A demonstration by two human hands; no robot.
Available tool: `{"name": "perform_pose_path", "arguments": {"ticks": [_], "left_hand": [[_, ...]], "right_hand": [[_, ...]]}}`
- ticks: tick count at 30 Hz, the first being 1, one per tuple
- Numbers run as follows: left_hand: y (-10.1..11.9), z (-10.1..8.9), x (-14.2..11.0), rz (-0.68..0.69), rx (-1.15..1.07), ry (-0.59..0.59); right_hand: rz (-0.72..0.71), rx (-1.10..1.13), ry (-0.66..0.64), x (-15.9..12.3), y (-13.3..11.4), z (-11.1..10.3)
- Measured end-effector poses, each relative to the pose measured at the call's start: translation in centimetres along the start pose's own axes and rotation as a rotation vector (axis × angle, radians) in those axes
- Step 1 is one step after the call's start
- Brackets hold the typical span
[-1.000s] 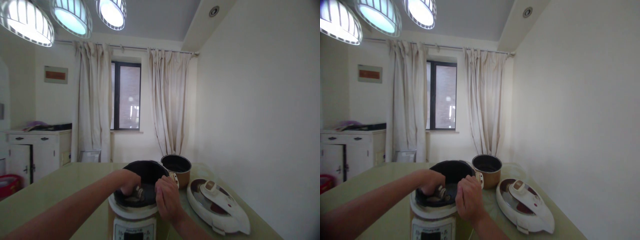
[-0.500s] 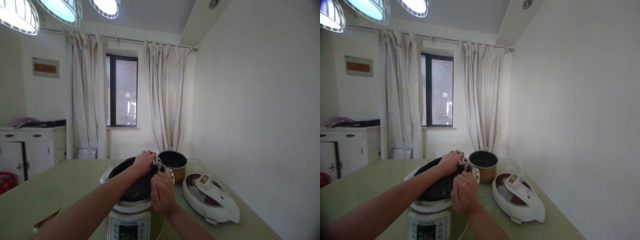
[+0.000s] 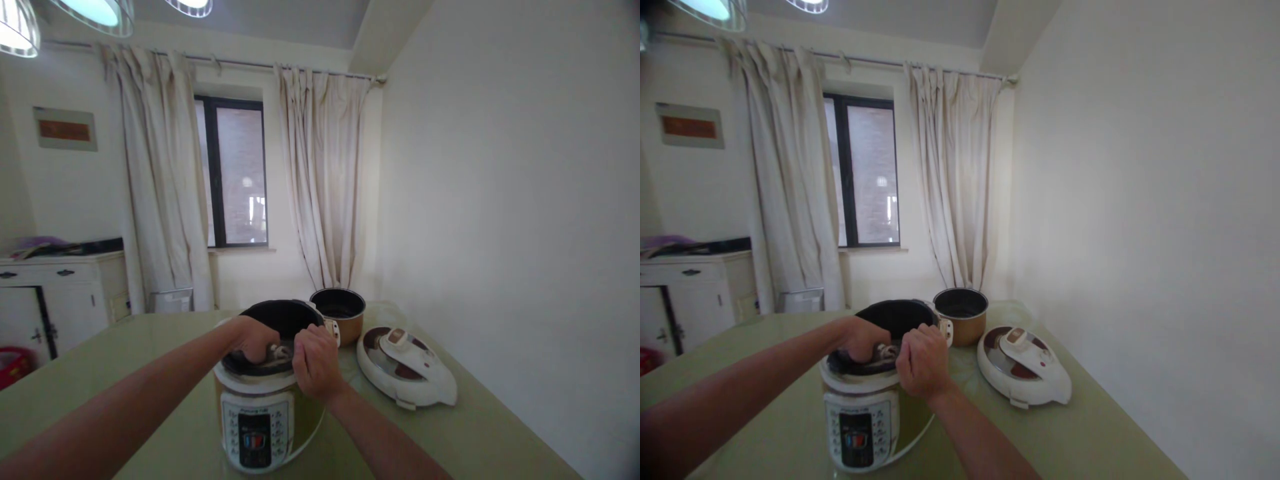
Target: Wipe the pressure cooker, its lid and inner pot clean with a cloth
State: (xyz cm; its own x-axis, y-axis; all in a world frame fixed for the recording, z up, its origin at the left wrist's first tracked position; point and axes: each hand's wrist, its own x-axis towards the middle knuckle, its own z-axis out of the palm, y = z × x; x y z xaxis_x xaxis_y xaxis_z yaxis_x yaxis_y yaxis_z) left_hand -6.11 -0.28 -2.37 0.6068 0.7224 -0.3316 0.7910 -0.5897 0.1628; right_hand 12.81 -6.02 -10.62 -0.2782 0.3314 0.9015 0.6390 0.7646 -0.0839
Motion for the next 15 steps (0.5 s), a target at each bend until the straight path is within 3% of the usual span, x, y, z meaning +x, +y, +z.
{"name": "perform_pose_path", "arguments": {"ticks": [2,4,9,15], "left_hand": [[-0.6,-0.7,-0.8,-0.056,0.071,-0.072],[-0.8,-1.0,-1.0,-0.130,0.163,-0.057],[0.0,-0.2,0.5,-0.273,0.368,0.212],[2.1,-0.5,4.6,-0.250,0.330,0.510]], "right_hand": [[0.013,-0.009,-0.012,0.0,-0.1,0.0],[0.023,-0.014,-0.029,0.0,-0.1,0.0],[0.026,-0.044,-0.055,0.0,0.1,0.2],[0.006,-0.057,-0.033,-0.1,0.2,0.5]]}}
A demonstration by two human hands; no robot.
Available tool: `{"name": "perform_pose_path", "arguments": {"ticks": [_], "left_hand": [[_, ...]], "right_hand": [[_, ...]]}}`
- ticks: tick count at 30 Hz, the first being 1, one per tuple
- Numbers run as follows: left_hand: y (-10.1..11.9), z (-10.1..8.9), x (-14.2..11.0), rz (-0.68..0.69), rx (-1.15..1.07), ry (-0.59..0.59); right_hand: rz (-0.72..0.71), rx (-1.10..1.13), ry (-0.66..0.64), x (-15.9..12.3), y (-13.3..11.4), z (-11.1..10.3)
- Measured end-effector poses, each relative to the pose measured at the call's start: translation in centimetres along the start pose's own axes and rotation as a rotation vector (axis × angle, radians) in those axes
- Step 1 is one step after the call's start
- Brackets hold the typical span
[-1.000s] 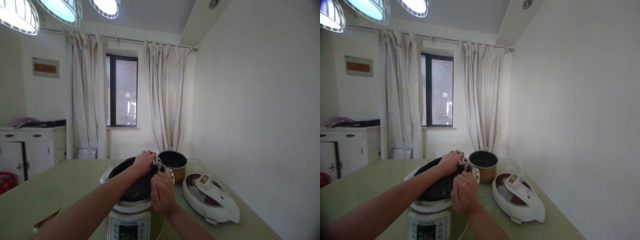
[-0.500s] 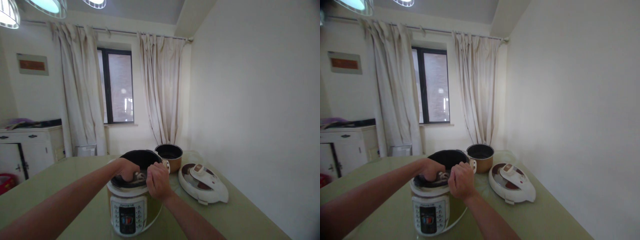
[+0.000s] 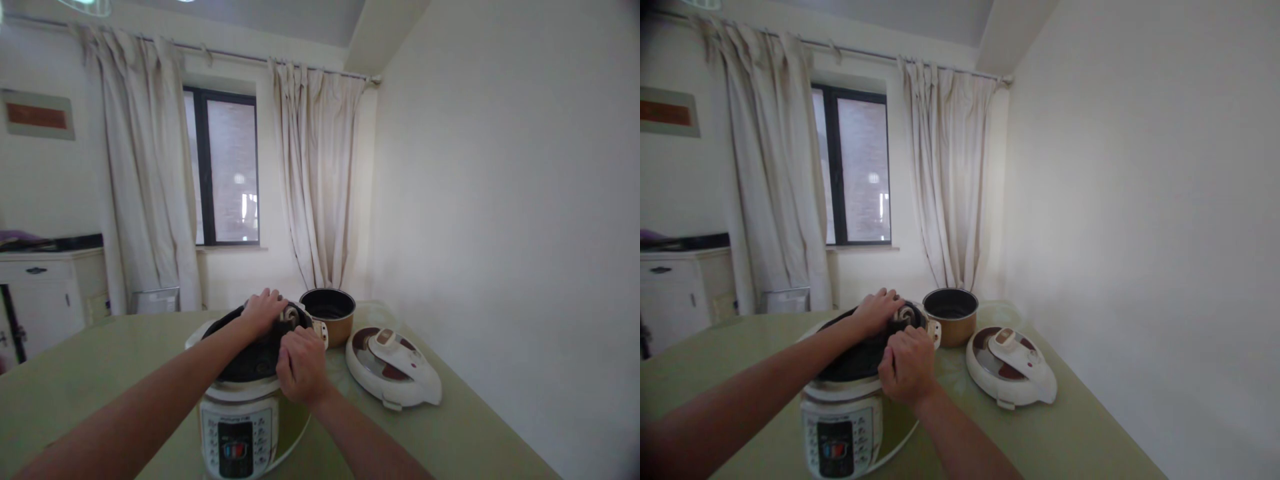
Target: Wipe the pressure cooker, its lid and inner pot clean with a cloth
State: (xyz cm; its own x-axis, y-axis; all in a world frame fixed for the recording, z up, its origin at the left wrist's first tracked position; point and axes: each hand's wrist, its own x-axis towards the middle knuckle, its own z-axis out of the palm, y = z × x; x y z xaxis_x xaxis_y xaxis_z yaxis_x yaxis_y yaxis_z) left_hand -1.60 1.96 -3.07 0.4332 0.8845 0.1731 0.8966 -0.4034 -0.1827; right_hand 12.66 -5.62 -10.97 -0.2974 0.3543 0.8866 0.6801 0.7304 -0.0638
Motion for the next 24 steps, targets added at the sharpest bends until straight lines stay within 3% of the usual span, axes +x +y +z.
{"name": "perform_pose_path", "arguments": {"ticks": [4,9,15,18,21,24], "left_hand": [[1.6,0.5,1.5,0.026,-0.181,0.017],[1.4,0.8,-0.2,0.193,-0.409,-0.175],[-2.0,-0.8,-4.3,0.251,-0.457,-0.501],[-4.1,-2.3,-5.1,0.223,-0.389,-0.590],[-5.0,-2.7,-4.5,0.177,-0.245,-0.584],[-4.2,-1.7,-3.5,0.101,-0.063,-0.439]], "right_hand": [[-0.001,-0.004,0.009,-0.1,0.0,0.1],[-0.008,-0.015,0.007,0.0,0.0,0.1],[-0.010,-0.014,-0.014,0.1,0.1,-0.1],[0.009,-0.011,-0.017,0.1,0.0,-0.1],[0.019,0.001,-0.026,0.1,-0.1,-0.2],[0.022,0.017,-0.012,0.2,-0.2,-0.3]]}}
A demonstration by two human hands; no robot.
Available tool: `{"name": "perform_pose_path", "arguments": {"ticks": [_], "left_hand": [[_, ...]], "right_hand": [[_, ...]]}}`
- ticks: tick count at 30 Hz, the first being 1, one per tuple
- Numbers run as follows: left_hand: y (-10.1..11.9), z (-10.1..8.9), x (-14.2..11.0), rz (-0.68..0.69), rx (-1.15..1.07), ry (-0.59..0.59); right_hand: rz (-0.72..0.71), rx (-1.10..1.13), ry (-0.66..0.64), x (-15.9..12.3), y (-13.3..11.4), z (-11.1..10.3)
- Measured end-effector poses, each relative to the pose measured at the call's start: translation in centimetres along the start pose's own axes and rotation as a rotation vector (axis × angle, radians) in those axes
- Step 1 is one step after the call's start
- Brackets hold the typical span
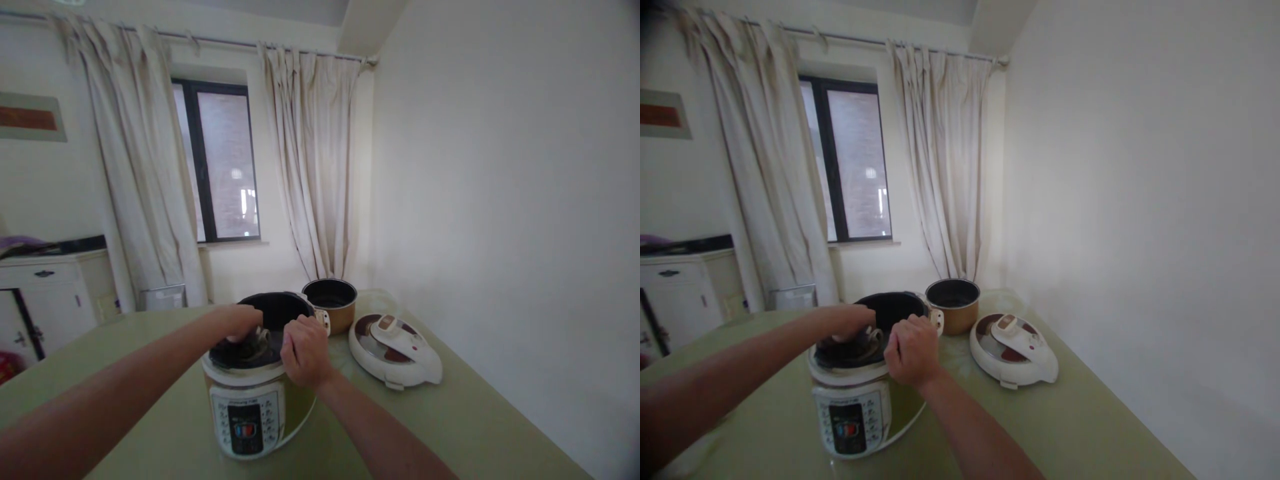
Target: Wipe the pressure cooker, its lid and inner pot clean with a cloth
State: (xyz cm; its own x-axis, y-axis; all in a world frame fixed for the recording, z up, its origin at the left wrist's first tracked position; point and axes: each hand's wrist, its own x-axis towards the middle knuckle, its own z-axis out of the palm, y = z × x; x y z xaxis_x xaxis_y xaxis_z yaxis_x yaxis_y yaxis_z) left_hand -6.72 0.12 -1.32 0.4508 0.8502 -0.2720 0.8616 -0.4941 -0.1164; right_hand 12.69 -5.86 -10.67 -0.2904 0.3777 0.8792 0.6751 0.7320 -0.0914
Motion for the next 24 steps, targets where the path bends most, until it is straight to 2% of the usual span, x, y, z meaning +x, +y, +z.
{"name": "perform_pose_path", "arguments": {"ticks": [3,6,9,11,14,17,21,24], "left_hand": [[1.7,0.7,1.6,-0.060,0.108,0.197],[3.4,0.3,3.1,-0.055,0.129,0.359],[4.6,-0.7,4.5,-0.055,0.083,0.467],[5.2,-1.1,5.1,-0.055,0.022,0.488],[5.7,-0.9,5.1,0.018,-0.096,0.417],[5.5,0.1,3.7,0.140,-0.205,0.252],[3.7,1.0,0.2,0.209,-0.298,0.023],[1.8,-0.2,-2.9,0.198,-0.355,-0.063]], "right_hand": [[-0.002,-0.005,0.009,0.0,-0.1,0.0],[-0.006,-0.020,-0.008,-0.1,0.0,0.1],[-0.008,-0.031,-0.016,-0.1,0.0,0.1],[-0.007,-0.030,-0.013,-0.1,0.0,0.2],[-0.008,-0.025,-0.008,-0.1,0.0,0.2],[-0.028,0.007,0.009,0.0,0.1,0.1],[-0.031,0.032,0.011,0.0,0.1,-0.1],[-0.013,0.013,-0.008,0.0,0.1,-0.2]]}}
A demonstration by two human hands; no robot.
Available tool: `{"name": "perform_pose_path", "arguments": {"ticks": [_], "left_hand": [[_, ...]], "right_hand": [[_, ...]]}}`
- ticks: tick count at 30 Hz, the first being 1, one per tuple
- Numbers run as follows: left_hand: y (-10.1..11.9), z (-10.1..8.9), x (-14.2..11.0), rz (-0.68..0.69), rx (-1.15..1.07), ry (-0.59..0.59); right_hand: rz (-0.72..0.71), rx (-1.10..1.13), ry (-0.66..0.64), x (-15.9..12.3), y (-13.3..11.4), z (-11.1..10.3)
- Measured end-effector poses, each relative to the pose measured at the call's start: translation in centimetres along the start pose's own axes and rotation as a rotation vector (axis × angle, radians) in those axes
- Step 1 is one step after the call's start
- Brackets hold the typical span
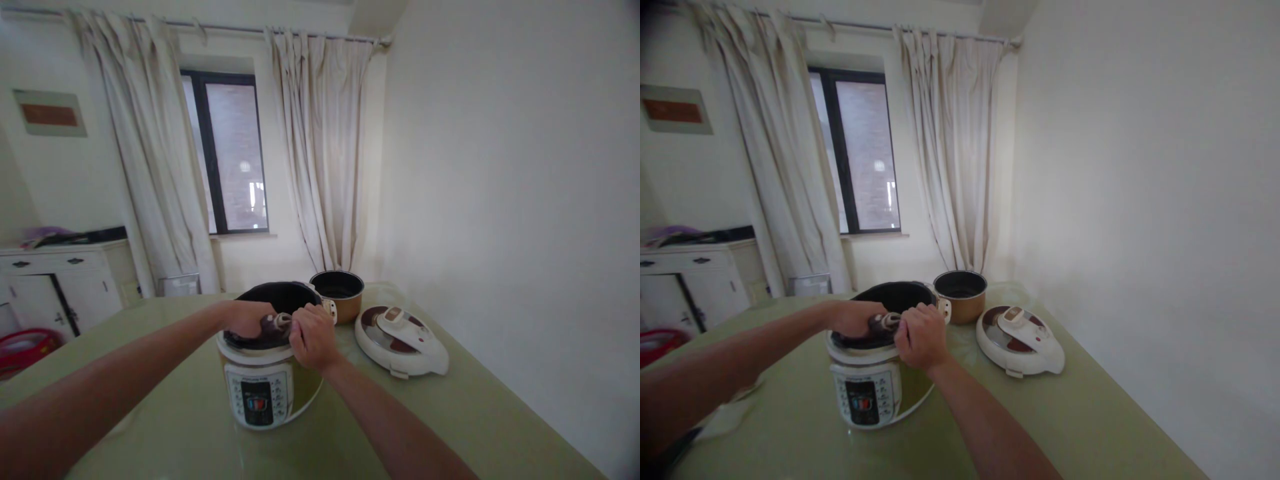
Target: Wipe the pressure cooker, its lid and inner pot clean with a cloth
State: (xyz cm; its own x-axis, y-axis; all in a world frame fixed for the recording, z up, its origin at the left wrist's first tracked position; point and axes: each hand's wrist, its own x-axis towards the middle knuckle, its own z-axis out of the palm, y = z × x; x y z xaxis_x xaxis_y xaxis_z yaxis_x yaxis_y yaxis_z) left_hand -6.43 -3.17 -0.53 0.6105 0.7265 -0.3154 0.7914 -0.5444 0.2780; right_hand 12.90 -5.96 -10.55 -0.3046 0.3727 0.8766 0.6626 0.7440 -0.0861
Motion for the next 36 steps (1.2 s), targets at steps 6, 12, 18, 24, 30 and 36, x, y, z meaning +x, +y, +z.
{"name": "perform_pose_path", "arguments": {"ticks": [6,12,18,24,30,36], "left_hand": [[-0.7,-5.1,-5.4,0.043,-0.186,0.110],[-0.5,-2.6,-6.7,-0.093,-0.323,0.266],[0.5,-0.9,-4.3,-0.088,-0.407,0.345],[-1.3,-2.8,-6.6,-0.182,-0.200,0.247],[-0.3,-0.9,-7.9,-0.171,0.040,0.224],[3.6,2.1,-6.8,-0.154,0.265,0.428]], "right_hand": [[0.013,-0.019,-0.014,-0.1,0.1,0.2],[0.024,0.106,0.020,-0.2,0.2,0.0],[0.066,0.212,0.081,-0.4,0.2,-0.3],[0.063,0.164,0.033,-0.3,0.2,-0.3],[0.081,0.169,0.063,-0.2,-0.1,-0.4],[0.101,0.277,0.229,-0.3,-0.2,-0.1]]}}
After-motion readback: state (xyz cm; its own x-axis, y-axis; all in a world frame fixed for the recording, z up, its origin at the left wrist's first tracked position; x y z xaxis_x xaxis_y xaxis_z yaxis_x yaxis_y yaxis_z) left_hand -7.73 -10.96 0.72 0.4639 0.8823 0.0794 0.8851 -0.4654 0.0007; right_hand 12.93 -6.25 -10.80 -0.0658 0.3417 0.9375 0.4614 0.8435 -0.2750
